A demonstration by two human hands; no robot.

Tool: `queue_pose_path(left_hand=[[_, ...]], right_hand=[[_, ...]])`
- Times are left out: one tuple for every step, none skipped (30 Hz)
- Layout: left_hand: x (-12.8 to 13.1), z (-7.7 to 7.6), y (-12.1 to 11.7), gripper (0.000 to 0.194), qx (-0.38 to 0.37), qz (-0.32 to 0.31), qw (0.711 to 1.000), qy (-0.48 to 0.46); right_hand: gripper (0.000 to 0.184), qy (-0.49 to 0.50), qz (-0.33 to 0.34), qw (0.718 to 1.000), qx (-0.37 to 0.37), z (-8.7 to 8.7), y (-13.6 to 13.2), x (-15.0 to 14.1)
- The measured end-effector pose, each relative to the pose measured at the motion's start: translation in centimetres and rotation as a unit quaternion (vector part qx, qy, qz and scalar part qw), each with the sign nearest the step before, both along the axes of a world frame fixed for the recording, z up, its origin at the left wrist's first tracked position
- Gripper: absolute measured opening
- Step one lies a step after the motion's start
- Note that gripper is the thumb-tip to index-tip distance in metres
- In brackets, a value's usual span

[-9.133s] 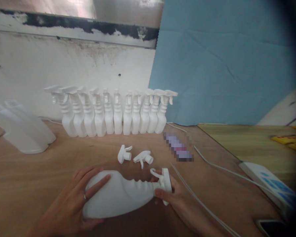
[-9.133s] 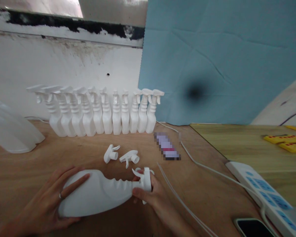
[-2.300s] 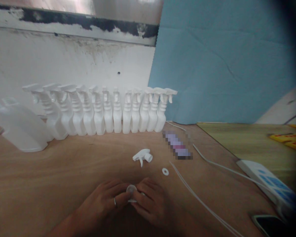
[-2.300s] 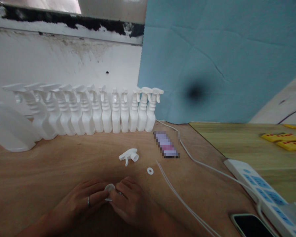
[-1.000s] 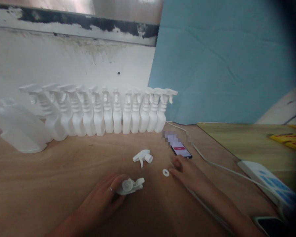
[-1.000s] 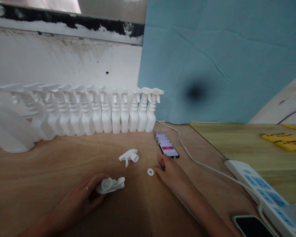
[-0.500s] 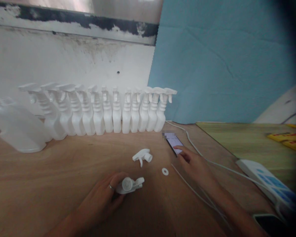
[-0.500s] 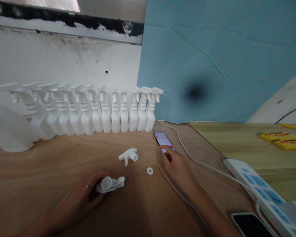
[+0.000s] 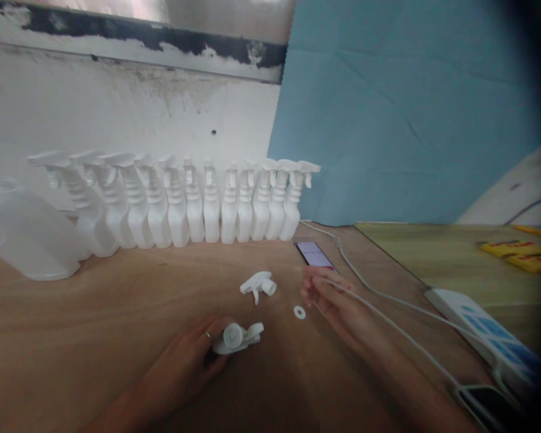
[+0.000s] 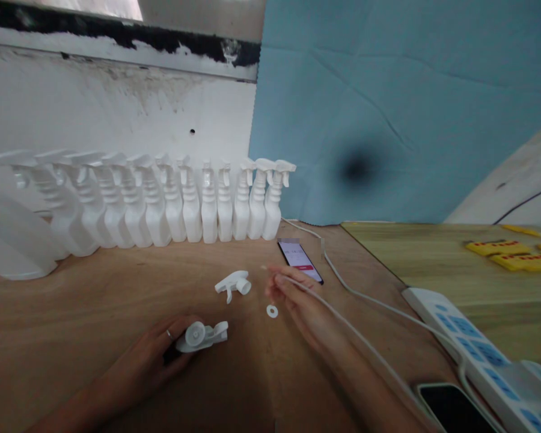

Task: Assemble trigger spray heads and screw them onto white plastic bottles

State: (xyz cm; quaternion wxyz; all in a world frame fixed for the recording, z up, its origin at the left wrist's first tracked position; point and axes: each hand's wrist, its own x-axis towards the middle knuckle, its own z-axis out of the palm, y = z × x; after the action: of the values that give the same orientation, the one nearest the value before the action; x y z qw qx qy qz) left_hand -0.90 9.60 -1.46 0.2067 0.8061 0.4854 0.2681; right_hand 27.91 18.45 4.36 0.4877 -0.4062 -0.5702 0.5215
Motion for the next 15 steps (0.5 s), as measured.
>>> queue_pose_path(left_hand=[[0.0,0.2,0.0,0.042,-0.005,-0.001,1.0,-0.002],[0.1,0.4,0.0,0.042,-0.012,-0.004,1.0,-0.003],[0.1,0.6,0.1,0.042,-0.018,-0.007,1.0,-0.004],[0.1,0.8,0.1,0.042,-0.023,-0.011,1.0,-0.005],[0.2,1.0,0.1,0.042,-0.025,-0.013,1.0,-0.005],[0.2,1.1,0.2,0.041,-0.026,-0.015,1.0,-0.005],[0.2,1.1,0.2,0.041,-0.025,-0.017,1.0,-0.004],[0.2,1.1,0.2,0.041,-0.026,-0.021,0.999,-0.003],[0.2,1.1,0.3,0.042,-0.025,-0.023,0.999,-0.003],[0.2,1.0,0.3,0.044,-0.025,-0.026,0.999,-0.004],[0.1,0.9,0.3,0.045,-0.024,-0.027,0.999,-0.007],[0.1,0.9,0.3,0.046,-0.025,-0.027,0.999,-0.01],[0.1,0.8,0.3,0.046,-0.027,-0.027,0.999,-0.013],[0.1,0.8,0.2,0.045,-0.03,-0.025,0.999,-0.014],[0.1,0.7,0.2,0.044,-0.032,-0.024,0.999,-0.014]], right_hand=[[0.027,-0.016,0.016,1.0,0.004,-0.3,-0.5,-1.3],[0.027,-0.03,0.031,0.999,0.004,-0.5,-0.9,-2.5],[0.026,-0.045,0.046,0.998,0.006,-0.6,-1.4,-3.7],[0.026,-0.061,0.062,0.996,0.011,-0.7,-1.8,-4.8],[0.026,-0.074,0.078,0.994,0.019,-0.6,-2.1,-5.8],[0.025,-0.084,0.089,0.992,0.026,-0.5,-2.4,-6.6],[0.025,-0.093,0.098,0.99,0.036,-0.4,-2.6,-7.3],[0.024,-0.11,0.105,0.987,0.054,-0.4,-2.7,-7.9],[0.023,-0.133,0.109,0.982,0.078,-0.4,-2.8,-8.3],[0.023,-0.161,0.112,0.975,0.107,-0.5,-2.9,-8.6],[0.023,-0.191,0.113,0.965,0.139,-0.7,-2.9,-8.8],[0.024,-0.219,0.112,0.955,0.168,-0.9,-2.9,-8.9],[0.024,-0.24,0.112,0.945,0.19,-1.2,-2.9,-9.0],[0.024,-0.25,0.113,0.94,0.203,-1.5,-3.0,-9.1],[0.024,-0.255,0.114,0.937,0.212,-1.8,-3.0,-9.1]])
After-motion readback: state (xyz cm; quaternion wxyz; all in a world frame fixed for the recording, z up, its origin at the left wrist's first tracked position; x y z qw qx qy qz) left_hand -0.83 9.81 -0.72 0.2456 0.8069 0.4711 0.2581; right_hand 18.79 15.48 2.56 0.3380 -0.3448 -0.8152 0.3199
